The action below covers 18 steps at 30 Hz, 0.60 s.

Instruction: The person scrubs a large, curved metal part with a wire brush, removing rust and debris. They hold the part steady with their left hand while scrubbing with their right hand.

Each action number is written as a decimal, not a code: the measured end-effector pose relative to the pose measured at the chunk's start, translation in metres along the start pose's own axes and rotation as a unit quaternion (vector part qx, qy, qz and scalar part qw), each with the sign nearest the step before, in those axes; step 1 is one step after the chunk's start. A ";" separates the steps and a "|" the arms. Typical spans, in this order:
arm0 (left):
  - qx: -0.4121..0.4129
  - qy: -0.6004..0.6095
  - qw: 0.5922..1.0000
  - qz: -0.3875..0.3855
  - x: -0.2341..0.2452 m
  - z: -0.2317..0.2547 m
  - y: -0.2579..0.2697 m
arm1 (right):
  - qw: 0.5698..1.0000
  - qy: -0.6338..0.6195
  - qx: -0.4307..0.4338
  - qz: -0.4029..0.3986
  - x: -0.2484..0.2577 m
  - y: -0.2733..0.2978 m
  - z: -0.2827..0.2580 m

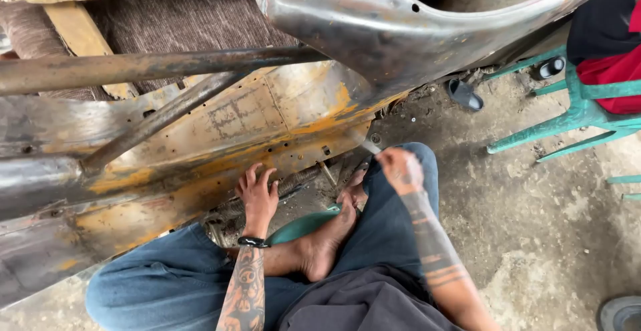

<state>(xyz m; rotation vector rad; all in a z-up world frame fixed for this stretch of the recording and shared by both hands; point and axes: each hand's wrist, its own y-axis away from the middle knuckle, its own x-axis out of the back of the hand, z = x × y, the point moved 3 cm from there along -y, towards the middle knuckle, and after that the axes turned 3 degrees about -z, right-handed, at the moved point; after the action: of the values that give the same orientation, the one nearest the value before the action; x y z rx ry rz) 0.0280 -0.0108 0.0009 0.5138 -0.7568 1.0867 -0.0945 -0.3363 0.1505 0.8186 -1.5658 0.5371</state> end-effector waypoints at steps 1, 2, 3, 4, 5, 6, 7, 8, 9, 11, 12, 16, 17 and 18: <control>0.004 -0.003 1.000 -0.002 0.003 0.003 0.003 | 1.000 -0.001 0.001 -0.005 -0.006 -0.004 0.006; -0.003 0.000 1.000 0.004 0.007 0.006 0.005 | 0.999 0.033 -0.009 0.007 -0.010 -0.008 0.012; -0.015 0.002 1.000 0.012 0.012 0.011 0.002 | 0.997 0.066 -0.020 0.022 -0.013 -0.015 0.018; -0.015 -0.001 1.000 0.012 0.011 0.009 0.001 | 0.998 0.063 -0.021 0.022 -0.011 -0.007 0.006; -0.001 -0.001 1.000 0.001 0.008 0.007 0.000 | 0.999 0.011 -0.019 -0.036 -0.012 0.001 -0.004; 0.013 -0.002 1.000 -0.011 0.005 0.005 -0.001 | 0.995 -0.040 -0.016 -0.094 -0.012 0.010 -0.015; 0.013 -0.003 1.000 -0.012 0.004 0.005 -0.001 | 0.994 -0.041 -0.016 -0.095 -0.010 0.002 -0.001; 0.010 -0.006 1.000 -0.005 0.002 0.004 -0.001 | 0.998 -0.004 -0.049 -0.040 -0.005 -0.007 0.015; 0.006 -0.009 1.000 0.002 0.001 0.002 -0.001 | 0.996 0.033 -0.081 0.015 -0.001 -0.014 0.030; 0.006 -0.012 1.000 0.007 0.001 0.002 0.001 | 0.999 0.037 -0.036 0.016 -0.015 -0.006 0.027; 0.005 -0.012 1.000 0.013 0.001 0.002 0.000 | 0.999 0.042 0.009 0.019 -0.021 -0.002 0.024; -0.004 -0.010 1.000 0.023 0.000 0.003 0.000 | 0.999 -0.022 0.028 -0.026 0.009 0.011 0.017; -0.001 -0.012 1.000 0.026 0.000 0.002 0.000 | 1.000 0.017 0.008 0.004 0.008 0.008 0.023; 0.003 -0.015 0.999 0.029 -0.001 0.002 0.001 | 0.998 0.057 -0.013 0.035 0.007 0.004 0.030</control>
<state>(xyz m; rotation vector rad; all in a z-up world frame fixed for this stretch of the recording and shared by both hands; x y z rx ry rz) 0.0265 -0.0124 0.0018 0.5159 -0.7987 1.1373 -0.1171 -0.3571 0.1530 0.7038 -1.4975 0.6032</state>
